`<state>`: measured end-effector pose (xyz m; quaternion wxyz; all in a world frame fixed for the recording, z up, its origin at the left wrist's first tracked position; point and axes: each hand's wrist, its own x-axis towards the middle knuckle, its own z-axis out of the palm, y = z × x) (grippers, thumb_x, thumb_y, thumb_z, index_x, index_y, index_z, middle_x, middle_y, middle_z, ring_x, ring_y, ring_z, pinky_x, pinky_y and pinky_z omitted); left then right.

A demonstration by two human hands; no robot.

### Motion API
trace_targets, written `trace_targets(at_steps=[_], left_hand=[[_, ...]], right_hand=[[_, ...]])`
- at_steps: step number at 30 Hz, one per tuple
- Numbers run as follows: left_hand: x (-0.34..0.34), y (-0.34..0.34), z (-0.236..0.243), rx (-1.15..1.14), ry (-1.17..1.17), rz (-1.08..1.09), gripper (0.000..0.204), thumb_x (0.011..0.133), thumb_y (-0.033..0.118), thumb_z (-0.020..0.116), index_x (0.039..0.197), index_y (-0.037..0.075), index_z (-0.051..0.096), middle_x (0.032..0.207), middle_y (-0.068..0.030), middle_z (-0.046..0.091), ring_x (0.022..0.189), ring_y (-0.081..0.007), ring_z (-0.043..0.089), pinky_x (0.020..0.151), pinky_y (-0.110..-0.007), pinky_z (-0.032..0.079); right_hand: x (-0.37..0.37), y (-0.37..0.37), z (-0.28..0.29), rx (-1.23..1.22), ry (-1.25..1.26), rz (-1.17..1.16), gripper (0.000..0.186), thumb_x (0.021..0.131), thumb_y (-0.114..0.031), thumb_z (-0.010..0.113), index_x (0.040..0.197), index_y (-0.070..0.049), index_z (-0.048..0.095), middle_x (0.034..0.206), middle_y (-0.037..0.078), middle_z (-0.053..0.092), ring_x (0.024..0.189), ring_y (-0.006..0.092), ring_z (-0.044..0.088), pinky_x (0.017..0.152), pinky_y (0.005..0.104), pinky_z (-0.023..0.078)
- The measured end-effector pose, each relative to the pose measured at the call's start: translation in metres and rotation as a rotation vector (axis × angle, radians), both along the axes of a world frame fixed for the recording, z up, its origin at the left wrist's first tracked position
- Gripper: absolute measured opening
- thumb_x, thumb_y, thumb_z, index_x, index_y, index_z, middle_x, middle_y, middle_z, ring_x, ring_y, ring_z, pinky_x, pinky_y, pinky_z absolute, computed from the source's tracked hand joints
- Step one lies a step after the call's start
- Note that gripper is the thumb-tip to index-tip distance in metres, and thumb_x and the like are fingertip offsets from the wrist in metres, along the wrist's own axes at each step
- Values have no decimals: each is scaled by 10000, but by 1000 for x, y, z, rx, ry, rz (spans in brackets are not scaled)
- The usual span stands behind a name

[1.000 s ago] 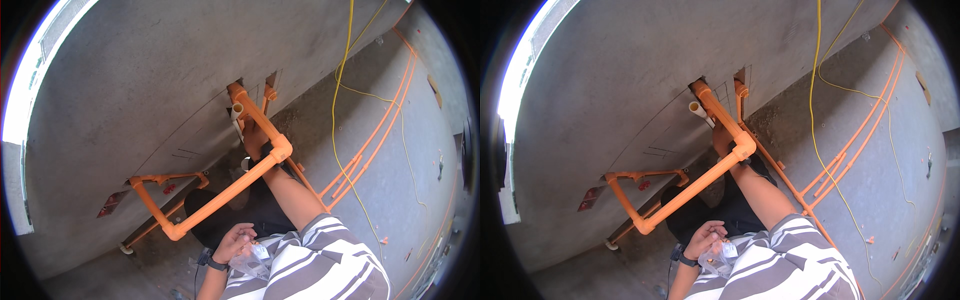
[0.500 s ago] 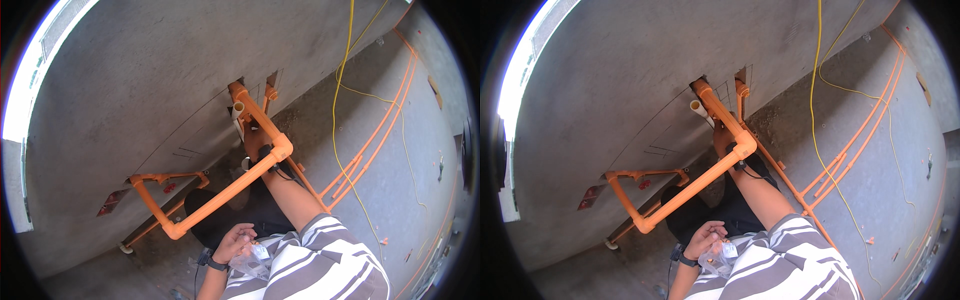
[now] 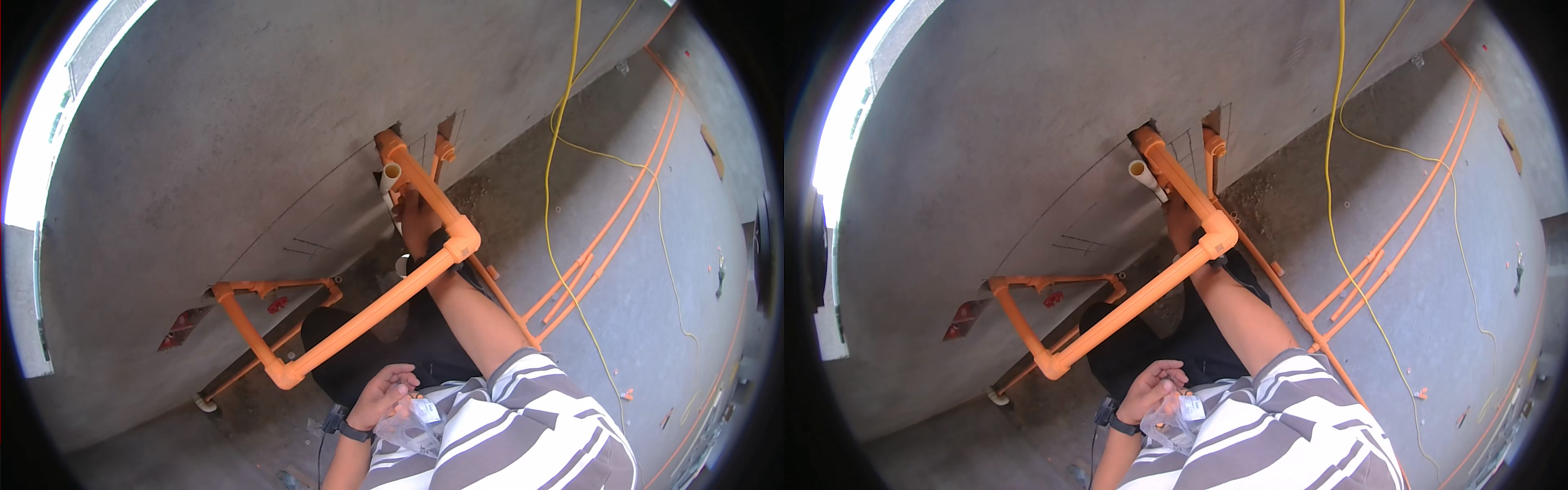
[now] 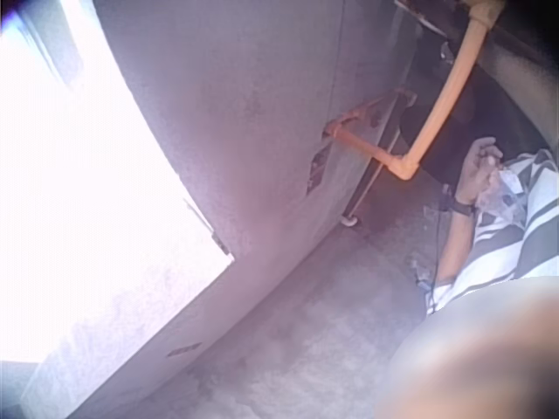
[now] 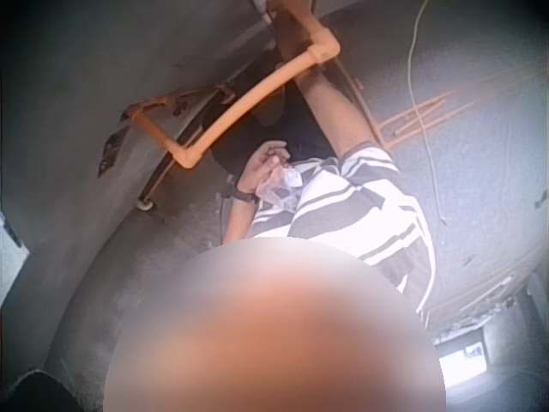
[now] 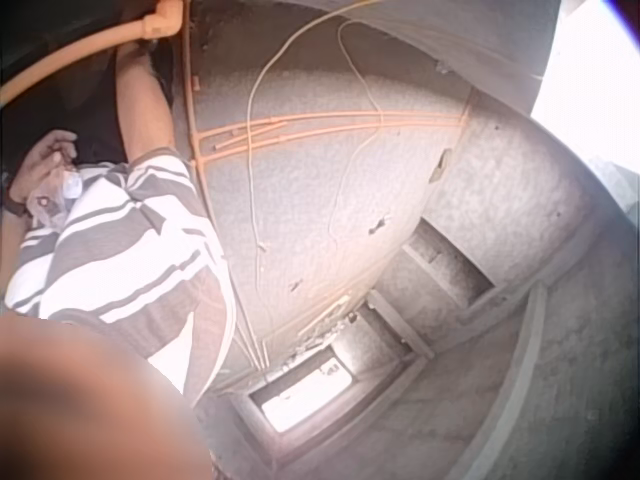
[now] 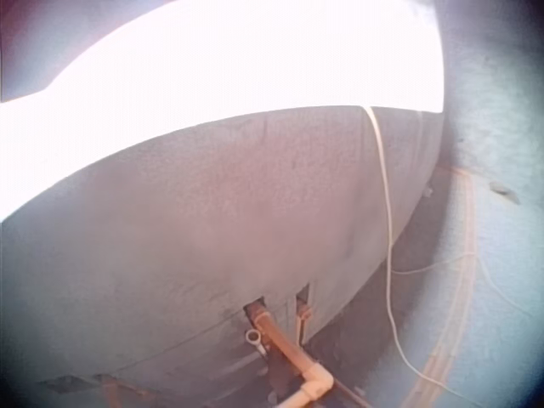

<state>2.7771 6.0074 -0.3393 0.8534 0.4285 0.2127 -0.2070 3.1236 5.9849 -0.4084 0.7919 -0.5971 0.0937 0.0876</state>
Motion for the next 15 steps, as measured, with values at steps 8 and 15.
trace_targets(at_steps=[8,15], left_hand=[[0,0,1,-11,20,2,445,994,187,637,1386,14,516,1152,-90,620,1100,-166,589,986,-307,472],[0,3,-4,20,8,-8,449,992,167,633,1389,0,505,1162,-107,620,1075,-164,614,981,-312,519]], right_hand=[[-5,-7,-1,-523,-218,-42,411,1071,-369,491,1013,11,639,741,75,637,630,131,643,525,270,484],[4,-14,7,-133,188,174,363,1063,-318,513,956,12,621,656,71,600,642,177,635,599,325,476]])
